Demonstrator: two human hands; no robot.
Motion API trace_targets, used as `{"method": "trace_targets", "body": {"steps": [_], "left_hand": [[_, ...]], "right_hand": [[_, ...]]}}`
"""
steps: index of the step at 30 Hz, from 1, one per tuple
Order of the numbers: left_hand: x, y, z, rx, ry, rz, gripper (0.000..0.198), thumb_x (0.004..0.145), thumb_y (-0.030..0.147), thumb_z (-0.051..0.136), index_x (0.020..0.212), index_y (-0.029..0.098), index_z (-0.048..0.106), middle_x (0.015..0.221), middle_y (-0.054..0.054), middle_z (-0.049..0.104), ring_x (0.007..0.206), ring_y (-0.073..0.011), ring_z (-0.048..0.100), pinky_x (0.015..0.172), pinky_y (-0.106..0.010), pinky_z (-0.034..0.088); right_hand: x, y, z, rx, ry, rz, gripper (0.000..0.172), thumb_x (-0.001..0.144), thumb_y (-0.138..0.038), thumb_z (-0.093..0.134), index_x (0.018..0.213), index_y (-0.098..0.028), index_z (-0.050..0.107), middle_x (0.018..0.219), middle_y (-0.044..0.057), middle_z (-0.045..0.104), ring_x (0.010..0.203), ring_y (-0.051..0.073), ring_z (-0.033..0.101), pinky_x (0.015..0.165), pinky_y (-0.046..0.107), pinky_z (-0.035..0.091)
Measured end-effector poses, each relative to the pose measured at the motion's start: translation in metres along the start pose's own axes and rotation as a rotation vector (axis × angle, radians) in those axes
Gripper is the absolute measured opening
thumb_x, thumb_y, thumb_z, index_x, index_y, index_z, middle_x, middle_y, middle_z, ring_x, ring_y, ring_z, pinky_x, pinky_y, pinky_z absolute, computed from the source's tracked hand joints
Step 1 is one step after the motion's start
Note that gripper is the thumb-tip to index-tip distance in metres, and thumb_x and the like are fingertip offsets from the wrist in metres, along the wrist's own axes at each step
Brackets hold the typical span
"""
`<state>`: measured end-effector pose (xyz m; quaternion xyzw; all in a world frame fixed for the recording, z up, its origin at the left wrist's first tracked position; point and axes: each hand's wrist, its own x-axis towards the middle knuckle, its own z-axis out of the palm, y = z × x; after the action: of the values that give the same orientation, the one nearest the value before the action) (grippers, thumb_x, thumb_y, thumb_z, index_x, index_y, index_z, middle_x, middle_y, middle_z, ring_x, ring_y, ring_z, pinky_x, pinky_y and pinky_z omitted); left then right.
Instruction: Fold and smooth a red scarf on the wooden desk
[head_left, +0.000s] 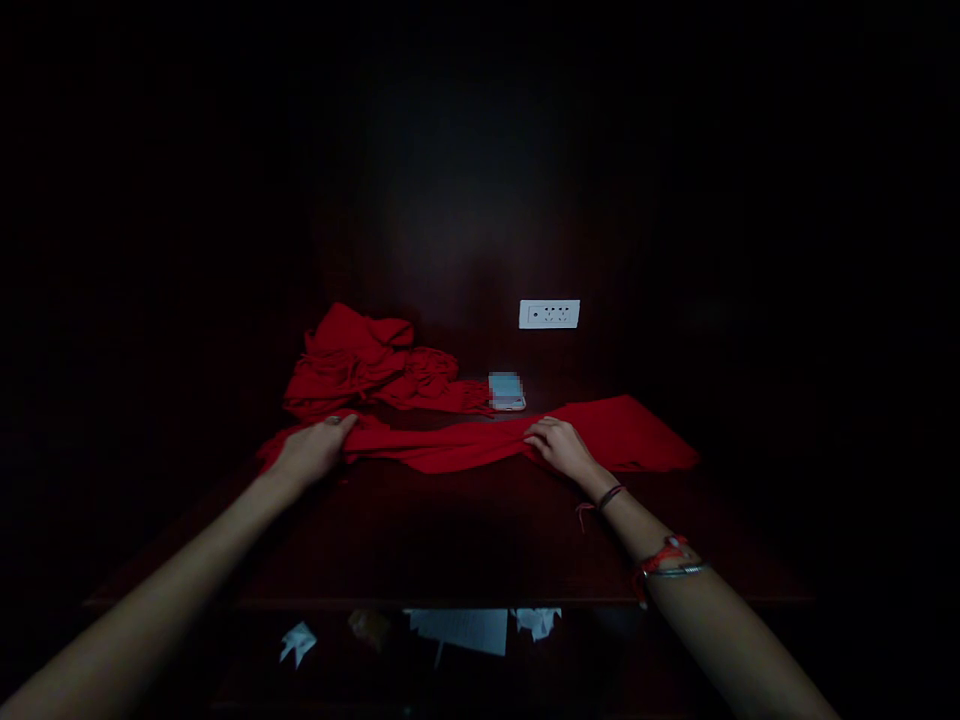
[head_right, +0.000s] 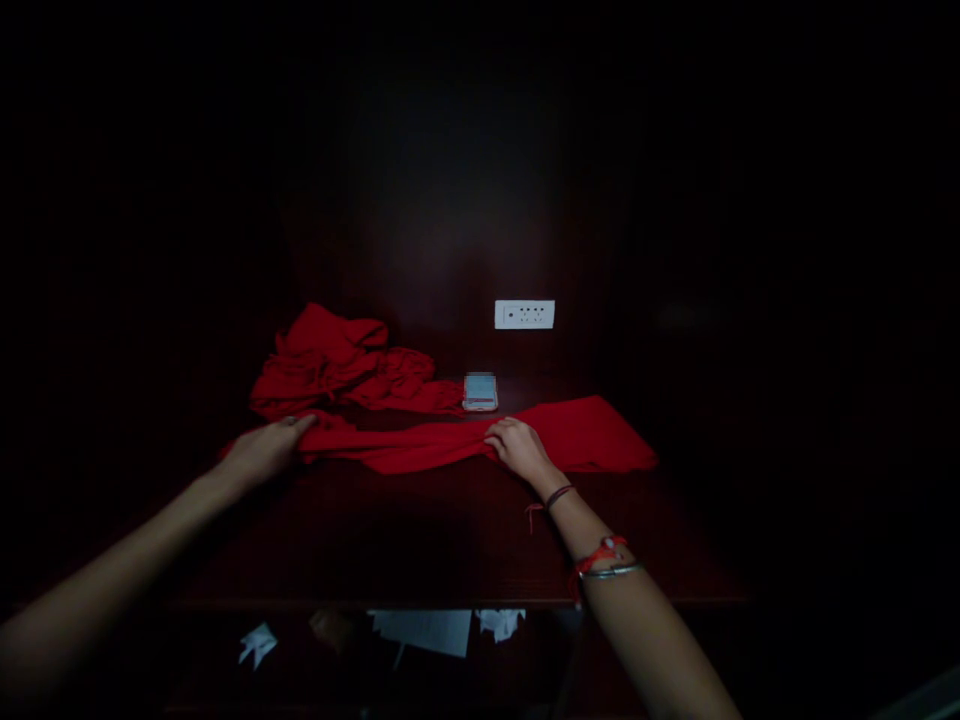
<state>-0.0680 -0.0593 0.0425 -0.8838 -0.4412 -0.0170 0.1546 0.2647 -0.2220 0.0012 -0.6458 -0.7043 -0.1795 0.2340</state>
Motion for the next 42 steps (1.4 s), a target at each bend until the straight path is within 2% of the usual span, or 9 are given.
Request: {"method": "trace_targets", "body": {"steps": [5,8,10,13,18,23,27,33,42], "left_hand": [[-0.005,-0.096,-0.030,0.167,0.141,-0.178,0.036,0.075,0.011,0.033,0.110,0.013,0.042,0.105,-0.011,0.050,0.087,-0.0252,0.050,0.065,-0.030,0.040],[0.001,-0.104,-0.043,0.223,0.117,-0.199,0.034,0.077,0.008,0.031,0.108,0.011,0.043,0.107,-0.012,0.047,0.095,-0.0258,0.044,0.072,-0.033,0.038],[0.006,-0.082,-0.043,0.193,0.018,-0.226,0.036,0.074,0.009,0.039,0.109,0.013,0.044,0.109,-0.014,0.046,0.098,-0.0299,0.042,0.074,-0.041,0.036],[0.006,-0.015,-0.035,0.112,-0.050,-0.131,0.057,0.058,0.014,0.061,0.111,0.020,0.043,0.112,-0.013,0.044,0.099,-0.0338,0.040,0.073,-0.045,0.037],[-0.003,0.113,-0.018,-0.228,0.226,0.401,0.032,0.078,0.032,0.041,0.107,0.020,0.044,0.106,-0.008,0.044,0.092,-0.0177,0.046,0.078,-0.028,0.038],[0.012,0.160,-0.007,-0.341,0.259,0.533,0.019,0.076,0.024,0.045,0.093,0.016,0.049,0.091,-0.006,0.050,0.087,-0.0173,0.046,0.078,-0.028,0.036],[0.018,0.143,-0.007,-0.364,0.228,0.628,0.012,0.076,0.028,0.046,0.080,0.016,0.050,0.083,-0.003,0.053,0.080,-0.0153,0.048,0.073,-0.025,0.036],[-0.002,0.084,-0.012,-0.183,0.029,0.765,0.015,0.075,0.031,0.048,0.069,0.018,0.052,0.069,0.000,0.056,0.072,-0.0138,0.051,0.066,-0.022,0.036],[-0.030,-0.013,-0.005,0.124,-0.033,0.320,0.006,0.066,0.017,0.054,0.063,0.016,0.059,0.079,-0.007,0.058,0.081,-0.0188,0.050,0.072,-0.029,0.036]], "right_hand": [[0.000,0.000,-0.003,0.009,-0.022,-0.002,0.018,0.078,-0.023,0.045,0.079,-0.016,0.061,0.075,0.004,0.061,0.073,0.014,0.052,0.069,0.021,0.037],[-0.001,0.000,-0.003,0.009,-0.033,-0.004,0.018,0.078,-0.024,0.044,0.079,-0.016,0.061,0.075,0.004,0.061,0.073,0.014,0.052,0.068,0.022,0.038],[-0.001,0.001,-0.003,0.008,-0.041,-0.003,0.018,0.078,-0.024,0.044,0.078,-0.016,0.061,0.074,0.004,0.061,0.072,0.014,0.053,0.067,0.022,0.038],[-0.002,0.001,-0.003,0.018,-0.062,-0.009,0.019,0.078,-0.024,0.044,0.078,-0.016,0.061,0.075,0.004,0.061,0.072,0.014,0.053,0.067,0.022,0.038],[-0.003,0.001,-0.003,0.033,-0.081,-0.024,0.019,0.078,-0.025,0.045,0.079,-0.016,0.061,0.076,0.005,0.061,0.073,0.014,0.054,0.068,0.022,0.038],[-0.004,0.004,-0.004,0.035,-0.083,-0.018,0.020,0.079,-0.025,0.044,0.081,-0.016,0.061,0.077,0.005,0.061,0.074,0.013,0.054,0.069,0.021,0.038],[-0.004,0.007,-0.003,0.019,-0.086,-0.015,0.019,0.078,-0.025,0.044,0.080,-0.016,0.061,0.077,0.005,0.061,0.074,0.013,0.054,0.068,0.021,0.038],[-0.004,0.010,-0.003,-0.019,-0.064,-0.005,0.019,0.078,-0.025,0.044,0.080,-0.016,0.061,0.077,0.005,0.061,0.074,0.014,0.054,0.067,0.021,0.038],[-0.004,0.022,0.002,-0.090,-0.065,-0.031,0.024,0.079,-0.028,0.040,0.080,-0.017,0.061,0.081,0.006,0.062,0.075,0.016,0.055,0.066,0.023,0.039]]}}
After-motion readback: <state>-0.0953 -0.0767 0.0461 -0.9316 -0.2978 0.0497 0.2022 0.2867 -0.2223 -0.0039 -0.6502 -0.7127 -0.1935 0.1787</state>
